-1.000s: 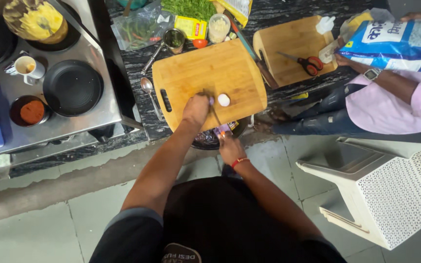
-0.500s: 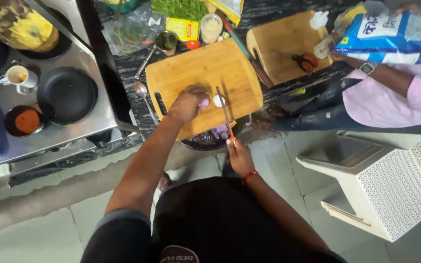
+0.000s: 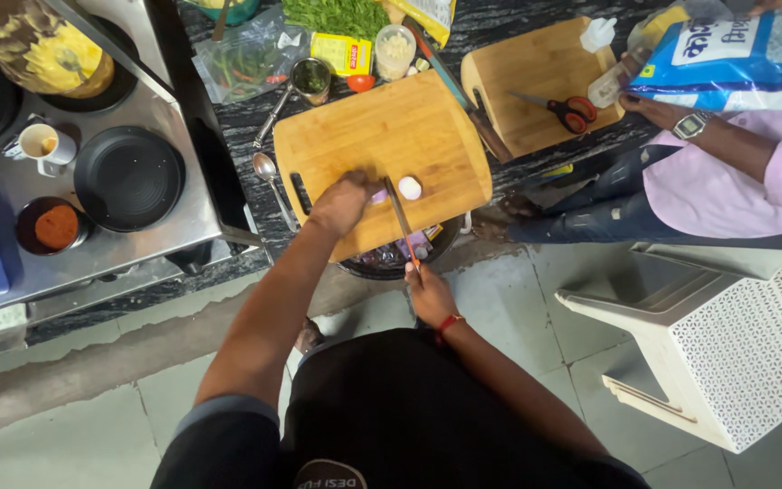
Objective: The person chops a red onion on a wooden cutting board using a knife. After finishing, the person walks to a nearby counter, picks up a small packet of spices, and pours some into their hand.
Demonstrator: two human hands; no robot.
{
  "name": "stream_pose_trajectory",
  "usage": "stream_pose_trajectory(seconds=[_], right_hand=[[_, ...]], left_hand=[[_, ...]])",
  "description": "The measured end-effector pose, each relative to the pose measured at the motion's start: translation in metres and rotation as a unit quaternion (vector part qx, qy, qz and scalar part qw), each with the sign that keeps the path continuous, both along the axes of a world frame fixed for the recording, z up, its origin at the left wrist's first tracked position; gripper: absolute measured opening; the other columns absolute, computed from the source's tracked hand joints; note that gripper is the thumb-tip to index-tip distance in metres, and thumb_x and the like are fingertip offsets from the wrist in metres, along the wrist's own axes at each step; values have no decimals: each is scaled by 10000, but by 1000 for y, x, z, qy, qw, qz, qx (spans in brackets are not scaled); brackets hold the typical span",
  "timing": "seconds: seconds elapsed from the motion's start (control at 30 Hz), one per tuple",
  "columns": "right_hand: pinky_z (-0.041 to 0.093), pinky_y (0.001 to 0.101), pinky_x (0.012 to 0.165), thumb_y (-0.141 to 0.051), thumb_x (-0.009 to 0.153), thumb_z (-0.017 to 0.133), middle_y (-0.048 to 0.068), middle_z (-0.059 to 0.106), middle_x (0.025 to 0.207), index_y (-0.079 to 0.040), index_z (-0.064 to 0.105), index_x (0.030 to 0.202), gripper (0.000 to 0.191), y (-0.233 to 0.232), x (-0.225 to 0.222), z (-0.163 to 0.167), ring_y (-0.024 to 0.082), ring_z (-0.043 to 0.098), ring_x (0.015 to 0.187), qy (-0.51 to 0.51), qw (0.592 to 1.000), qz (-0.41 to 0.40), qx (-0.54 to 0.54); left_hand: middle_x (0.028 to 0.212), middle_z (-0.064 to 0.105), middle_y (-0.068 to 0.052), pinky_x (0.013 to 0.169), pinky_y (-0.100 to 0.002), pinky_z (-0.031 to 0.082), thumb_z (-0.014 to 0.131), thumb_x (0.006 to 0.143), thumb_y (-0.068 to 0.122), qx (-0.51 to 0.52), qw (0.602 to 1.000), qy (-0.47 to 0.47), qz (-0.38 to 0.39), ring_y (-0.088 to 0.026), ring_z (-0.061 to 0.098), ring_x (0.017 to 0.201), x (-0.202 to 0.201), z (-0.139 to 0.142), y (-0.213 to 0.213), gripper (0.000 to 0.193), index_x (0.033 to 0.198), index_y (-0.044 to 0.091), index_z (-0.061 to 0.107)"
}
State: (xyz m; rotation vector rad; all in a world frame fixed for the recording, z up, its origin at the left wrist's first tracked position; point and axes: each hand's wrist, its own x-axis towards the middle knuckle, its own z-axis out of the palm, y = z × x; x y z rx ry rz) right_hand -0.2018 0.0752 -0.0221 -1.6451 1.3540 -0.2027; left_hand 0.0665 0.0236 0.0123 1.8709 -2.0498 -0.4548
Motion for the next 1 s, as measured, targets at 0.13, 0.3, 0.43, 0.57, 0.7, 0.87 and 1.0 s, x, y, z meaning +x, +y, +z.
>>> stream_pose_trajectory(seconds=[0.13,0.3,0.43,0.57,0.7,0.87,1.0], right_hand=[[503,606,801,-441,1063,457,299,695,991,-84,626,1210,421,-10,8,5,541,631,961,58,995,38,-68],[482,642,819,-409,1047,468,326,688,929,-106,607,1248,389,-18,9,17,565,630,915,103,992,47,-63],[491,637,820,-409,1032,471,346,678,921,-121,596,1289,405,-20,6,22,568,634,911,106,990,53,-81],[471,654,828,-398,1058,484,361,667,970,-71,582,1261,398,-21,8,20,590,603,953,94,990,62,-80],[464,661,829,-375,1028,464,373,661,967,-83,522,1353,441,-21,13,21,593,610,950,97,993,38,-58],[473,659,847,-373,1038,482,371,667,967,-67,538,1306,412,-22,17,25,592,624,952,116,991,42,-55],[474,659,828,-379,1050,509,381,651,929,-60,557,1278,395,-25,20,28,602,605,934,151,986,48,-47]], left_hand=[[1163,662,-197,924,-435,558,576,916,125,44,997,-59,4,-365,662,1091,-12,-6,-5,331,1229,117,687],[1141,687,-231,893,-449,568,547,969,202,46,997,-46,35,-379,684,1056,-22,-2,-13,297,1185,55,687],[1196,696,-218,926,-426,578,516,963,111,64,992,-110,-3,-365,693,1093,-25,0,-18,287,1183,54,692],[1202,689,-224,911,-442,568,515,928,110,64,991,-113,-22,-378,686,1083,-26,1,-19,346,1226,43,677],[1204,708,-200,971,-425,562,499,945,105,147,975,-159,-47,-355,671,1164,-27,5,-20,318,1180,85,711],[1177,720,-212,955,-445,563,507,924,92,102,988,-115,-26,-372,695,1103,-28,7,-22,351,1219,74,696],[1193,733,-187,1010,-426,567,500,988,128,161,976,-139,-51,-338,706,1149,-27,8,-19,295,1141,75,746]])
